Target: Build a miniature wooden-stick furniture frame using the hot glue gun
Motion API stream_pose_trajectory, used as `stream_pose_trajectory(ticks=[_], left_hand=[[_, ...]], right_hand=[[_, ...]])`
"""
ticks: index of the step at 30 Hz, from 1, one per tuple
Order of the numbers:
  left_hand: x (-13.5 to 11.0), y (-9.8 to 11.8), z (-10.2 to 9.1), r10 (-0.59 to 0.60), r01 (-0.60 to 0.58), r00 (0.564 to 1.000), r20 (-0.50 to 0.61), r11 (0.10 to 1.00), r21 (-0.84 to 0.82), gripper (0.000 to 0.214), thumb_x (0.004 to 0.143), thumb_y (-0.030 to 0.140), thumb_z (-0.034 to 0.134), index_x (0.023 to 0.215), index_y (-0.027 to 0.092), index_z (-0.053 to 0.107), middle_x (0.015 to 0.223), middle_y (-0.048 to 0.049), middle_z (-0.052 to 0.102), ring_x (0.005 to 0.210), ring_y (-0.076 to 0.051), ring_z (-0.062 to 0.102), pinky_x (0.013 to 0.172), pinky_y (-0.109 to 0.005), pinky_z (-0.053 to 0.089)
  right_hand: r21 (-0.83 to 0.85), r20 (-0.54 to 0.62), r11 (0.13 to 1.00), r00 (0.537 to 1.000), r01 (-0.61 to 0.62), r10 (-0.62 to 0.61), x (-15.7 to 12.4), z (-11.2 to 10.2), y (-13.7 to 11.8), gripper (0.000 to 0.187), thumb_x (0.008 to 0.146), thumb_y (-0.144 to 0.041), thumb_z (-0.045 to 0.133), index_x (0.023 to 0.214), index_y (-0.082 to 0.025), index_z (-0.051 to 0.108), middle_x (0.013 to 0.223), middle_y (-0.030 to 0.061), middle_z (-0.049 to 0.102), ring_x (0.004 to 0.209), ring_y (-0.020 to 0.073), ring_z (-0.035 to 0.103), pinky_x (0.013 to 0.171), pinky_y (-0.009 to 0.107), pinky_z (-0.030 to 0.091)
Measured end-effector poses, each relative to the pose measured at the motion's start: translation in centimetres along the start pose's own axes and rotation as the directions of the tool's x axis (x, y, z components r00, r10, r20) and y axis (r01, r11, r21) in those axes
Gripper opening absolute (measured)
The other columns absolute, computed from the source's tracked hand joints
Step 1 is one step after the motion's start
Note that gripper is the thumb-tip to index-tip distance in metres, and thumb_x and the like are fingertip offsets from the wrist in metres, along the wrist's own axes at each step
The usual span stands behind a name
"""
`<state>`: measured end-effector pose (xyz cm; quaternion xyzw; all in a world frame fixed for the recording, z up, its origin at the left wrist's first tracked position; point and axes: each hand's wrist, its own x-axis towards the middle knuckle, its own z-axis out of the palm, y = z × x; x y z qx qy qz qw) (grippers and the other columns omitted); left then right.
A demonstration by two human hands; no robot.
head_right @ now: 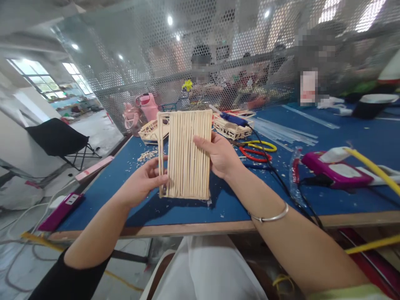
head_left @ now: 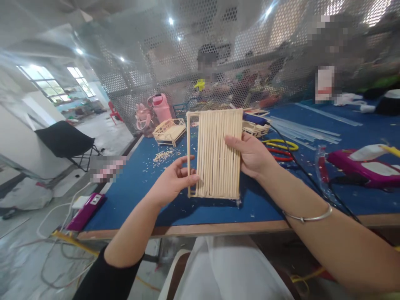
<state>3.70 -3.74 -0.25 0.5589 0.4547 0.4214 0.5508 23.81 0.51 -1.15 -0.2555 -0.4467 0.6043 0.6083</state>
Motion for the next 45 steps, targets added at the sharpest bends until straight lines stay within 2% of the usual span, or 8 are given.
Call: stream_pose_trajectory(ticks=[4,9,14,17,24,30,35,45], left_hand=[[1.1,0.1,0.2,-0.097,0.101,0.992,0.076,0.993,-0.055,0.059,0.052,0.028,0.087,0.103,0.018,0.06,0.068,0.0012,0.068,0.058,-0.013,0.062,0.057,-0.026,0.048],[2.9,0.2,0.4,-0.086,0.091,0.992,0.095,0.995,-0.049,0.058,0.053,0.036,0.087,0.102,0.019,0.062,0.071,-0.0002,0.067,0.057,-0.013,0.061,0.053,-0.025,0.046],[3.0,-0.7,-0.2,0.198,-0.181,0.972,-0.124,0.974,0.137,0.04,0.063,0.041,0.079,0.091,0.021,0.058,0.093,-0.0024,0.066,0.078,-0.014,0.062,0.067,-0.026,0.049],[2.5,-1.0,-0.5,0.335,-0.279,0.936,-0.103,0.89,0.36,0.028,0.07,0.044,0.071,0.07,0.019,0.058,0.095,-0.0043,0.064,0.087,-0.016,0.059,0.071,-0.026,0.046],[2.1,-0.4,-0.7,0.124,-0.153,0.988,0.091,0.872,0.464,0.027,0.074,0.045,0.066,0.071,0.019,0.07,0.104,-0.0082,0.068,0.111,-0.025,0.056,0.099,-0.037,0.037],[2.1,-0.4,-0.9,0.0,-0.136,0.966,0.259,0.852,0.506,0.029,0.077,0.046,0.065,0.069,0.018,0.073,0.101,-0.0099,0.072,0.112,-0.028,0.058,0.101,-0.04,0.036],[2.0,-0.6,-0.8,-0.049,-0.105,0.954,0.294,0.868,0.486,0.033,0.073,0.046,0.067,0.053,0.02,0.063,0.086,-0.0078,0.074,0.107,-0.028,0.059,0.097,-0.039,0.038],[2.0,-0.6,-0.4,-0.087,-0.065,0.947,0.308,0.889,0.453,0.031,0.072,0.045,0.066,0.052,0.021,0.061,0.085,-0.0055,0.073,0.103,-0.025,0.06,0.095,-0.035,0.038]], right_hand=[[0.063,0.003,0.985,0.987,-0.158,0.158,0.8,-0.9,0.2,0.033,0.056,-0.038,0.082,0.079,-0.021,0.067,0.084,0.0047,0.075,0.093,0.0304,0.069,0.086,0.049,0.054],[0.07,-0.001,0.979,0.981,-0.193,0.194,1.1,-1.5,0.3,0.024,0.055,-0.019,0.075,0.079,-0.018,0.068,0.085,0.0063,0.076,0.091,0.0319,0.069,0.086,0.052,0.053],[0.071,-0.092,0.994,0.992,-0.082,0.088,1.0,-1.5,0.0,0.026,0.054,-0.01,0.072,0.079,-0.019,0.068,0.085,0.0034,0.075,0.089,0.0301,0.069,0.087,0.051,0.053],[0.046,-0.093,0.999,0.995,-0.024,0.028,0.9,-1.4,-0.2,0.029,0.056,-0.009,0.07,0.084,-0.018,0.068,0.088,0.0026,0.075,0.09,0.0278,0.069,0.088,0.048,0.053],[-0.009,-0.087,1.0,0.996,-0.025,0.024,0.8,-1.5,-0.2,0.031,0.059,-0.008,0.068,0.088,-0.019,0.065,0.094,0.0044,0.073,0.092,0.0282,0.068,0.086,0.049,0.053],[-0.006,-0.11,0.999,0.993,-0.041,0.04,0.9,-1.5,0.3,0.029,0.056,-0.004,0.066,0.081,-0.018,0.062,0.09,0.0038,0.073,0.094,0.0286,0.068,0.089,0.047,0.052],[0.013,-0.105,0.997,0.992,-0.075,0.076,0.8,-1.3,0.3,0.027,0.057,-0.004,0.064,0.08,-0.018,0.062,0.09,0.0046,0.072,0.095,0.0289,0.068,0.089,0.048,0.051],[-0.023,-0.116,0.998,0.992,-0.055,0.052,0.8,-1.4,0.3,0.027,0.057,-0.006,0.064,0.082,-0.017,0.063,0.089,0.0047,0.072,0.091,0.0273,0.068,0.085,0.046,0.053]])
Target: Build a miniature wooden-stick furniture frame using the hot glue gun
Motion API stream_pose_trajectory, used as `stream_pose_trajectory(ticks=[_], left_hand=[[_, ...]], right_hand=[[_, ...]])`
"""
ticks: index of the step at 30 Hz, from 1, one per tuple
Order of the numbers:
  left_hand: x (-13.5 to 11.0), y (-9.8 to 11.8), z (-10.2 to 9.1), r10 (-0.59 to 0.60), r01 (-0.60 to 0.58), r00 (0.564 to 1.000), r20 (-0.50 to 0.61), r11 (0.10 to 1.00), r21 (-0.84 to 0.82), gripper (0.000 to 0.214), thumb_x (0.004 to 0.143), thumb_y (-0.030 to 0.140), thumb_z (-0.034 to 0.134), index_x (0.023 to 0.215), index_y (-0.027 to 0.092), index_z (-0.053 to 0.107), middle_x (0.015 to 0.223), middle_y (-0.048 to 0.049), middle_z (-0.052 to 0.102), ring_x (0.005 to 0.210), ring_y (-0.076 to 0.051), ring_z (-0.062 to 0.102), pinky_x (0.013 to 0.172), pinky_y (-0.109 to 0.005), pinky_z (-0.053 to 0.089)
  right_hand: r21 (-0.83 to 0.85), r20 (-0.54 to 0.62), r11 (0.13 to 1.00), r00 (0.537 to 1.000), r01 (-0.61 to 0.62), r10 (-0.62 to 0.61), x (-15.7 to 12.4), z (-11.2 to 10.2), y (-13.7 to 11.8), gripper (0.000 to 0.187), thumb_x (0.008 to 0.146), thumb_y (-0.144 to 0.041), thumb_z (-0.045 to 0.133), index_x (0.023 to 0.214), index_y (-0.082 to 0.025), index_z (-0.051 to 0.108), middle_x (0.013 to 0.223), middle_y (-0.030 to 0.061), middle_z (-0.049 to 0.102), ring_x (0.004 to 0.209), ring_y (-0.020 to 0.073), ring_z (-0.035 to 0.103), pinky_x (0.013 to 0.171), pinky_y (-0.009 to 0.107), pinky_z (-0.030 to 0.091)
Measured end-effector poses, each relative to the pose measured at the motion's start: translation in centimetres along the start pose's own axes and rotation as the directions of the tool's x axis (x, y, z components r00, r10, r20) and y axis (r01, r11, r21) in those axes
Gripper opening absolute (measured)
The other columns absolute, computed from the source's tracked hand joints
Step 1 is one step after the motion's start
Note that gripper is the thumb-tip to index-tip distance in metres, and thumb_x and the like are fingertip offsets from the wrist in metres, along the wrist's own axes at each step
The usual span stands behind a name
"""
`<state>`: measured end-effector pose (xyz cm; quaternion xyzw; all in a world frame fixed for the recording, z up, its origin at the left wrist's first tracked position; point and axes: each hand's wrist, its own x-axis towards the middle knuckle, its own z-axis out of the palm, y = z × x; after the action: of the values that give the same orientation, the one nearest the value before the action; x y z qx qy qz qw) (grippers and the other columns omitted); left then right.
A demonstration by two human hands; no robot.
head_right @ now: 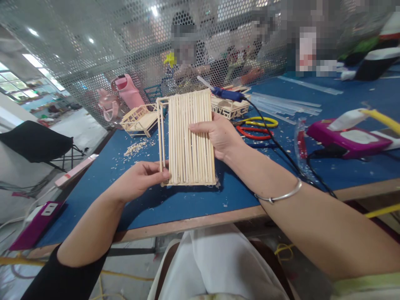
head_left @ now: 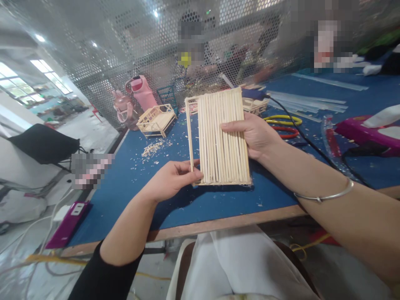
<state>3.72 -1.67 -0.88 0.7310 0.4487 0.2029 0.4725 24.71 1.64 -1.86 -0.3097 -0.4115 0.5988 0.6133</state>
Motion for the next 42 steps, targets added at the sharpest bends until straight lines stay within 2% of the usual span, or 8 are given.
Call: stream_pose_trajectory(ticks=[13,17,21,28,32,36,39,42], left_hand=[[0.1,-0.2,-0.3,0.091,-0.089,0.996,-0.008,0.992,0.094,0.034,0.075,0.046,0.064,0.053,0.021,0.061,0.072,-0.0051,0.07,0.116,-0.026,0.056,0.098,-0.036,0.038],[-0.3,-0.3,-0.8,0.11,-0.093,0.984,-0.141,0.988,0.125,0.042,0.075,0.058,0.062,0.059,0.019,0.068,0.072,-0.0035,0.071,0.083,-0.021,0.064,0.078,-0.03,0.046],[-0.3,-0.6,-0.6,-0.034,0.011,0.984,-0.175,0.991,-0.134,0.05,0.072,0.065,0.062,0.057,0.017,0.068,0.056,-0.0004,0.064,0.053,-0.012,0.055,0.059,-0.025,0.045],[0.6,0.1,-0.7,-0.364,0.217,0.906,-0.215,0.837,-0.503,0.024,0.075,0.035,0.072,0.066,0.013,0.071,0.064,-0.0039,0.07,0.057,-0.012,0.061,0.058,-0.022,0.051],[0.7,-0.3,-1.3,-0.373,0.215,0.9,-0.225,0.83,-0.514,0.022,0.082,0.029,0.066,0.068,0.012,0.071,0.068,-0.0056,0.072,0.06,-0.011,0.063,0.061,-0.021,0.051],[0.6,-1.0,-1.4,-0.371,0.22,0.905,-0.211,0.829,-0.514,0.023,0.079,0.028,0.069,0.063,0.012,0.07,0.066,-0.0061,0.072,0.062,-0.012,0.063,0.066,-0.022,0.051],[0.5,-1.2,-1.4,-0.376,0.224,0.902,-0.212,0.827,-0.516,0.023,0.08,0.028,0.068,0.062,0.012,0.07,0.063,-0.0048,0.071,0.059,-0.012,0.062,0.066,-0.022,0.051],[0.6,-1.3,-1.5,-0.383,0.222,0.897,-0.221,0.822,-0.524,0.025,0.082,0.027,0.064,0.061,0.014,0.069,0.062,-0.0036,0.07,0.059,-0.012,0.062,0.065,-0.023,0.051]], right_hand=[[0.004,0.006,1.0,1.0,0.017,-0.017,0.1,-0.1,0.2,0.03,0.057,-0.005,0.065,0.084,-0.018,0.064,0.087,0.0039,0.072,0.09,0.0273,0.068,0.085,0.046,0.053],[0.069,0.02,0.991,0.994,-0.113,0.112,0.3,0.1,0.4,0.026,0.063,-0.007,0.061,0.087,-0.016,0.065,0.087,0.0069,0.074,0.091,0.0282,0.069,0.085,0.047,0.054],[0.057,0.011,0.972,0.973,-0.23,0.229,0.2,0.3,0.5,0.033,0.071,-0.006,0.055,0.101,-0.014,0.064,0.087,0.0091,0.075,0.089,0.0273,0.07,0.086,0.048,0.055],[-0.31,0.003,0.927,0.975,-0.211,0.222,0.7,1.0,1.3,0.026,0.094,-0.024,0.04,0.105,-0.016,0.062,0.087,0.0102,0.074,0.082,0.0211,0.07,0.079,0.04,0.057],[-0.511,-0.098,0.827,0.972,-0.233,0.213,0.5,0.3,0.7,0.029,0.095,-0.037,0.042,0.1,-0.016,0.062,0.076,0.0089,0.07,0.065,0.0184,0.065,0.065,0.035,0.055],[-0.729,-0.128,0.668,0.988,-0.151,0.083,-2.4,-0.8,-1.2,0.024,0.08,-0.044,0.065,0.082,-0.02,0.064,0.071,0.0029,0.064,0.058,0.0147,0.055,0.057,0.028,0.045],[-0.923,0.031,0.384,0.99,-0.025,0.139,-5.1,-0.8,-1.8,0.027,0.067,-0.036,0.076,0.086,-0.018,0.07,0.065,0.0014,0.063,0.059,0.016,0.054,0.058,0.028,0.04],[-0.979,0.178,0.141,0.955,0.147,0.237,-6.4,-0.3,-1.0,0.027,0.077,-0.03,0.065,0.1,-0.018,0.07,0.075,0.0034,0.068,0.066,0.0183,0.059,0.061,0.028,0.04]])
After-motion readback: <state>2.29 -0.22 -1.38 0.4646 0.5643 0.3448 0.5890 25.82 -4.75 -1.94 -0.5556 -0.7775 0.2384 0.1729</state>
